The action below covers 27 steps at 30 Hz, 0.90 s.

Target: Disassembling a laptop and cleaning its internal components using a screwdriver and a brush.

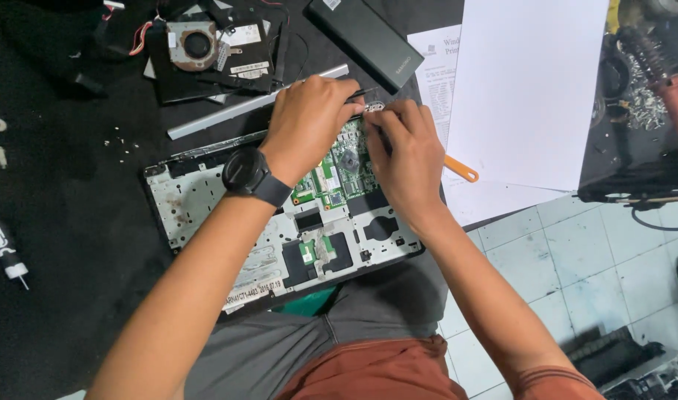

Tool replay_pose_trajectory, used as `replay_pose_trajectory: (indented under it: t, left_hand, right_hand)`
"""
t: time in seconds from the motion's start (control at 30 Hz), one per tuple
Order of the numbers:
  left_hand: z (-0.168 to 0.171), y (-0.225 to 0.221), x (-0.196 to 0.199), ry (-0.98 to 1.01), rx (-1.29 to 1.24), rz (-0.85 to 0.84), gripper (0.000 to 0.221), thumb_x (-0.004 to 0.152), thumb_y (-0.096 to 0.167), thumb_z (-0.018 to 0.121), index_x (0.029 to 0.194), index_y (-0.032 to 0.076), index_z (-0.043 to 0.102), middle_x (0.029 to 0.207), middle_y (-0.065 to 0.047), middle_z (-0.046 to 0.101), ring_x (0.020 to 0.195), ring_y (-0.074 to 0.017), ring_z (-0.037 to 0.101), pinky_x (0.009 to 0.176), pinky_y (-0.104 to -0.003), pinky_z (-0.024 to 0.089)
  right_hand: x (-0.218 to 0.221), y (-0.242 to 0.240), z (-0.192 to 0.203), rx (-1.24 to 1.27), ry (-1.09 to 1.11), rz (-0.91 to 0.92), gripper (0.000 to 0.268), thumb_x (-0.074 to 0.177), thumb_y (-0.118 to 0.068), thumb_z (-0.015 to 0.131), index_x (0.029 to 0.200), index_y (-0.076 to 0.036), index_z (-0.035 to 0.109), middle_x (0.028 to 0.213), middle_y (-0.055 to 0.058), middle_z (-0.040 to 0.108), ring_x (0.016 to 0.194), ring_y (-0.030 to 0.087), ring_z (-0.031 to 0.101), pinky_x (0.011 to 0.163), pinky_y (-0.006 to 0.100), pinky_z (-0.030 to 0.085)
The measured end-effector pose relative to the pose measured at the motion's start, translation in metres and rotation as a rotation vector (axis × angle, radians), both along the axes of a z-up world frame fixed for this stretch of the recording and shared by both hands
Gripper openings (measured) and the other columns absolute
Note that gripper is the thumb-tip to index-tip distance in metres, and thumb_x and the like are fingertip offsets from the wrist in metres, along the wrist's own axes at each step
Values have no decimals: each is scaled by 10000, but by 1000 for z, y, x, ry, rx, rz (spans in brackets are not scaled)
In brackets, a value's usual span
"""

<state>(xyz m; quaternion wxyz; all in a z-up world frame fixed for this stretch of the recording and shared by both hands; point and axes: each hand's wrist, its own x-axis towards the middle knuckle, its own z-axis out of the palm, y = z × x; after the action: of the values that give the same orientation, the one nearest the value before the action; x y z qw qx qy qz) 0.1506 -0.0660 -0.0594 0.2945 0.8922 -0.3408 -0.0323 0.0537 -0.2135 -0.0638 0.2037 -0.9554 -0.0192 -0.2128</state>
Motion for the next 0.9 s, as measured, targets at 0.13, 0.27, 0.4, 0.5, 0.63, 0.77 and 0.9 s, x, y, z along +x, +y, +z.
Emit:
replay_pose_trajectory:
  t: [0.13,0.27,0.4,0.5,0.63,0.77,0.9]
  left_hand:
    - [-14,-6,5,-54,120,-7,278,1036,269,728,848,85,638,734,-126,685,670,-436,673,523,-529,489]
    - [-25,-12,10,-174,161,-14,239,1000,271,757,857,114,648,749,-92,700,684,-427,690,525,-526,500]
    - [-19,-13,5,-137,84,-50,189,1007,162,732,854,89,650,750,-65,700,713,-356,700,544,-504,515]
    - [-18,-11,12,-35,90,-24,205,988,282,754,870,123,705,776,-109,726,744,-434,703,558,-567,511]
    - [-8,0,15,57,68,-28,105,973,265,751,945,164,760,871,-125,765,801,-474,675,586,-582,486]
    - [-12,0,16,-51,115,-55,144,973,250,785,882,146,744,775,-111,728,731,-466,682,559,-571,498]
    - [-18,-2,18,-145,177,-77,339,1004,274,794,742,134,631,695,-74,670,682,-416,686,546,-515,511]
  right_hand:
    - [-8,-7,-5,-56,-93,143,92,1039,-3,662,1123,-37,680,1110,79,622,884,297,530,615,391,443]
    - [-9,-15,-7,-112,-55,199,212,1032,44,620,1219,-40,673,1167,98,639,924,315,542,658,395,474]
    - [-10,-21,-6,-148,-15,243,343,970,129,560,1258,-35,649,1211,108,634,957,317,542,678,411,487]
    - [-11,-23,-6,-203,1,237,401,955,139,551,1289,-56,658,1220,79,636,958,303,541,622,401,491]
    - [-13,-19,1,-320,-6,258,374,978,118,538,1300,-22,665,1228,103,627,936,292,529,732,382,493]
    - [-16,-19,-5,-510,28,166,540,877,96,604,1384,-89,626,1298,54,606,954,274,534,637,371,490]
    - [-16,-19,-3,-492,29,199,575,853,146,578,1389,-60,615,1320,75,597,975,287,537,736,382,515]
